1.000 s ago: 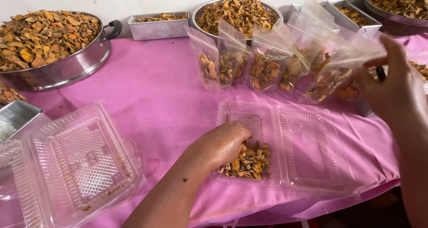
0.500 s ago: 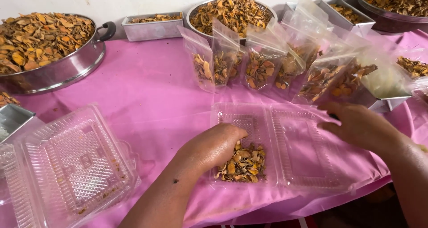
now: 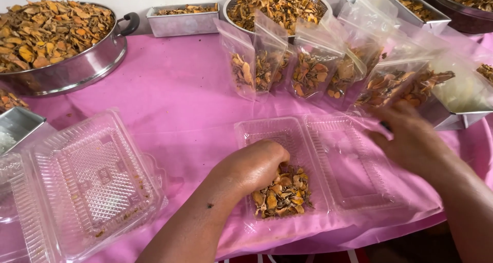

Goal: Manually sorting dried tea pieces and packaging them into small plastic bags on a table.

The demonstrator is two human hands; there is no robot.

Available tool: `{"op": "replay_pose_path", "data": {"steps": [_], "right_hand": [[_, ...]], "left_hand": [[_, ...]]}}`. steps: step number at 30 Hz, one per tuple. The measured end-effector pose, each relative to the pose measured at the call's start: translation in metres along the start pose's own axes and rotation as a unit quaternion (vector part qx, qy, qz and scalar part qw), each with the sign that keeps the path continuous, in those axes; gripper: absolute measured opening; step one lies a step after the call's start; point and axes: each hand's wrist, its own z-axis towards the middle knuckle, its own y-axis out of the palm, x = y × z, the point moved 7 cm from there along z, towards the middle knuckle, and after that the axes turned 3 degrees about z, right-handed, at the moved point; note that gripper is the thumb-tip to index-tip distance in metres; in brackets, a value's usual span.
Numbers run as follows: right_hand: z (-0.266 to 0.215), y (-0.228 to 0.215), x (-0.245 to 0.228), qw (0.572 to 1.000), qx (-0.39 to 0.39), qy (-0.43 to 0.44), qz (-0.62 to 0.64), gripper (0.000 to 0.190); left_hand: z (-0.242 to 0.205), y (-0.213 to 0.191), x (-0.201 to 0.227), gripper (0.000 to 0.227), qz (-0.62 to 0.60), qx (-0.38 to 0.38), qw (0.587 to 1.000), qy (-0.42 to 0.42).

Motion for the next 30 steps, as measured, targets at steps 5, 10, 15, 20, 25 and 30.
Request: {"op": "replay_pose_path", "data": {"steps": [5,10,15,20,25,30], "right_hand": [[-0.029,-0.043,0.008,0.934,0.145,-0.234,0.228,0.061],[-0.042,-0.064,-0.051,0.645,-0.131,-0.424,0.622,0.05],[-0.019,-0.041,-0.106,0.52,-0.26,-0.351,0.734,0.042],[-0.006,-0.002,-0.113,0.694,-0.23,-0.434,0.527,0.039],[0.0,0.01,-0.102,0.888,-0.143,-0.423,0.107,0.026],[-0.013,-0.043,-0.117,0.753,-0.042,-0.581,0.305,0.024]], "left_hand": [[0.011,0.007,-0.009,0.023,-0.084,0.006,0.996,-0.012],[-0.003,-0.007,-0.006,0.026,-0.077,0.009,0.997,-0.02],[0.029,-0.006,-0.022,0.014,0.004,0.095,0.995,0.024],[0.011,-0.012,-0.023,0.018,-0.061,0.101,0.993,0.029],[0.005,-0.025,-0.019,0.029,-0.056,0.096,0.994,0.012],[-0.003,-0.047,-0.035,0.033,-0.247,0.231,0.941,0.006]]}}
